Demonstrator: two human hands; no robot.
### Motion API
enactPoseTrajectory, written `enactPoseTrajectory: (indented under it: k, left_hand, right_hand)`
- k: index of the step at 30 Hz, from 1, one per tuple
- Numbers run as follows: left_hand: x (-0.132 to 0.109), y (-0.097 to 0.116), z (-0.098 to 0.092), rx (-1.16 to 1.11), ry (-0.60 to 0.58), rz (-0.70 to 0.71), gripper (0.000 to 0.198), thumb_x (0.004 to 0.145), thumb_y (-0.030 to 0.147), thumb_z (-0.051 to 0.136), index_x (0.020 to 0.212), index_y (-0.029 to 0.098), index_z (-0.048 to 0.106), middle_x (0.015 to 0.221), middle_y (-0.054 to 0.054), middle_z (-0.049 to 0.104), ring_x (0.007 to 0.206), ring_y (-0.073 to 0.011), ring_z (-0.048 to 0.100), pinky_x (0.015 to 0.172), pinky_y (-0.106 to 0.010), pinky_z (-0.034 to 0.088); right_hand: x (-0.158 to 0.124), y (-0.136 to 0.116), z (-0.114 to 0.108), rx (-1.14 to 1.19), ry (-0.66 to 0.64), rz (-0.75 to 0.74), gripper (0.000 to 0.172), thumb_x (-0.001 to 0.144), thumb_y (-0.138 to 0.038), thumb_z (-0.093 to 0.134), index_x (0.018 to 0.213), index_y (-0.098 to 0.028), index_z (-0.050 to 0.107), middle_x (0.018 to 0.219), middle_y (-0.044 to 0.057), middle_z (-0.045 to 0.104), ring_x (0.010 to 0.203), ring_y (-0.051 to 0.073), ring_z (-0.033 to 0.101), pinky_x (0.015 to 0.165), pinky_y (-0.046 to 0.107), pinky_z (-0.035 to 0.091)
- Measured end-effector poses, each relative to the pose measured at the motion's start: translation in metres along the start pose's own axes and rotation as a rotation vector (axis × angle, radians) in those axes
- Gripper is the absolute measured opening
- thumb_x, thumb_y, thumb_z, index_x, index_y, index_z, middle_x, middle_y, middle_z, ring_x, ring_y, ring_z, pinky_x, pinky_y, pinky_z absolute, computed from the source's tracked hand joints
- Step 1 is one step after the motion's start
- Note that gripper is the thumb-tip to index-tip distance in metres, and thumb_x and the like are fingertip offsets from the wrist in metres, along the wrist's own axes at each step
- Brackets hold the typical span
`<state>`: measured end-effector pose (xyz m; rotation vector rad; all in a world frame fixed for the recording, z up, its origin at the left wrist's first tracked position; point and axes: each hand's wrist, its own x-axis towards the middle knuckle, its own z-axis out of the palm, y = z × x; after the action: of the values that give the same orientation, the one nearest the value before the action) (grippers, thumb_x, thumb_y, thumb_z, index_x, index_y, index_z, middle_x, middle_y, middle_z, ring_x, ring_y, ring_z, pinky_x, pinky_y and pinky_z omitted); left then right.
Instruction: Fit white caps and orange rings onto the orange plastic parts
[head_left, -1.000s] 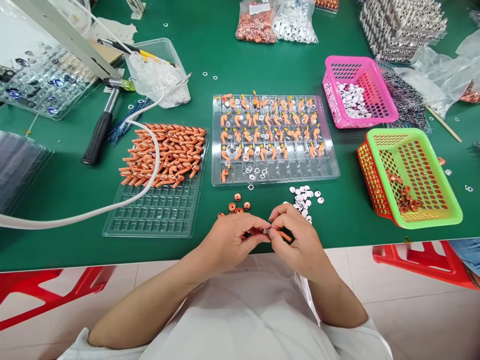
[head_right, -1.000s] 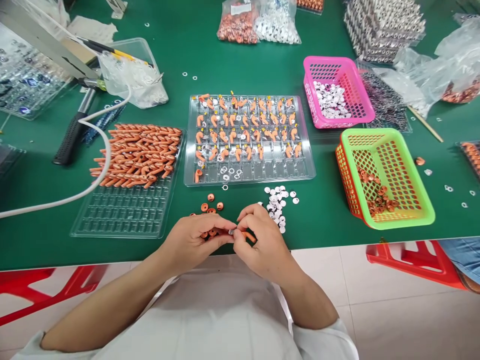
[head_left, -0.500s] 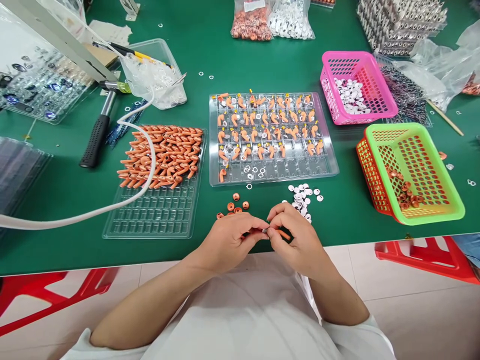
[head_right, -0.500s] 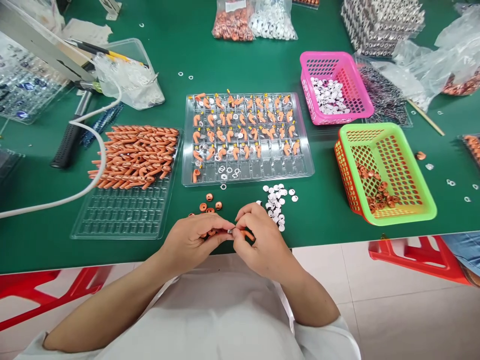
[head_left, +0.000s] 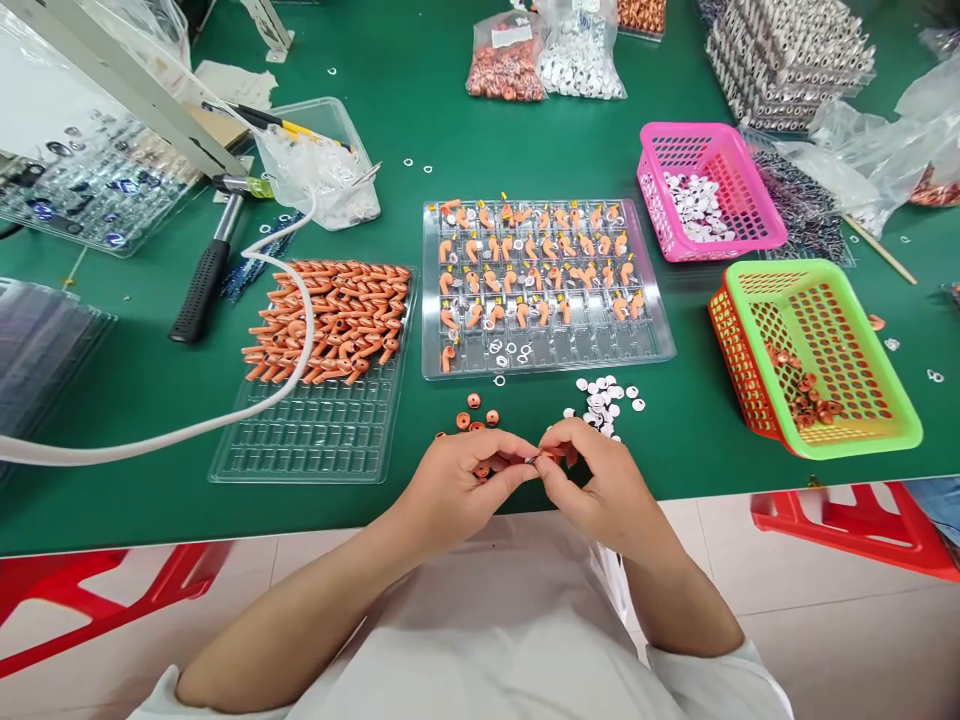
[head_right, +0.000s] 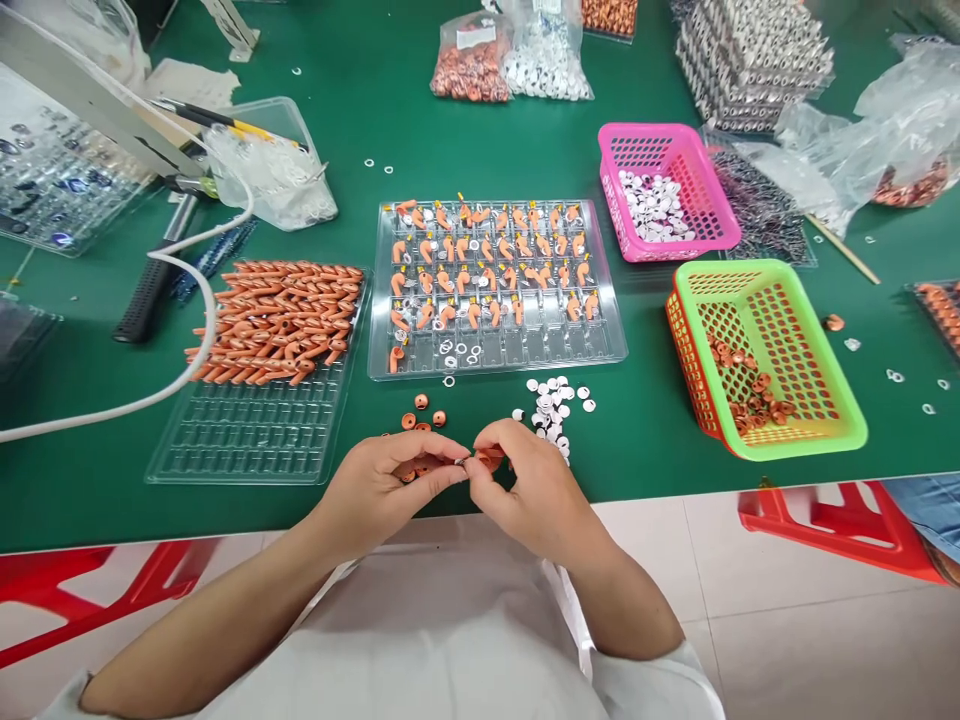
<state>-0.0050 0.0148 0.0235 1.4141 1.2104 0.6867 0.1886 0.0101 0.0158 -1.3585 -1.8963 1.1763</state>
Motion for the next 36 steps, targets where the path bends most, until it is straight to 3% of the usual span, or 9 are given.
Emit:
enactPoseTrajectory:
  k: [5,15,27,36]
  left_hand:
    - [-0.002,0.002,0.000,-0.187,-0.002,-0.138,0.011,0.082,0.025,0.068,0.087,0.016,0.071,0.081,-0.005,0.075,0.072,-0.0170,0.071,0.068,-0.026,0.058]
    - [0.002,0.004,0.005,-0.323,-0.030,-0.217,0.018,0.078,0.026,0.070,0.090,0.014,0.074,0.079,-0.006,0.075,0.071,-0.0167,0.069,0.070,-0.029,0.058]
    - [-0.002,0.003,0.008,-0.144,0.052,-0.100,0.009,0.077,0.018,0.064,0.078,0.013,0.072,0.062,-0.001,0.065,0.048,-0.0077,0.049,0.045,-0.019,0.038]
    - [0.001,-0.004,0.010,-0.071,0.068,-0.012,0.012,0.079,0.014,0.062,0.078,0.014,0.074,0.068,-0.003,0.071,0.054,-0.0095,0.058,0.049,-0.019,0.044]
  right_hand:
    - [-0.006,0.005,0.001,0.173,0.041,0.033,0.003,0.091,-0.025,0.060,0.094,-0.023,0.060,0.076,-0.001,0.063,0.068,0.014,0.058,0.062,0.027,0.048]
    - [-0.011,0.007,0.004,0.246,0.084,0.030,0.006,0.092,-0.029,0.062,0.093,-0.023,0.064,0.076,0.000,0.066,0.067,0.014,0.061,0.061,0.027,0.050]
    - [-0.012,0.006,0.008,0.200,0.086,0.007,0.002,0.091,-0.025,0.062,0.090,-0.023,0.061,0.073,-0.001,0.061,0.065,0.013,0.056,0.059,0.025,0.045]
    - [-0.013,0.010,0.010,0.163,0.080,0.016,0.003,0.091,-0.021,0.059,0.091,-0.023,0.060,0.073,-0.003,0.058,0.064,0.012,0.053,0.060,0.024,0.043]
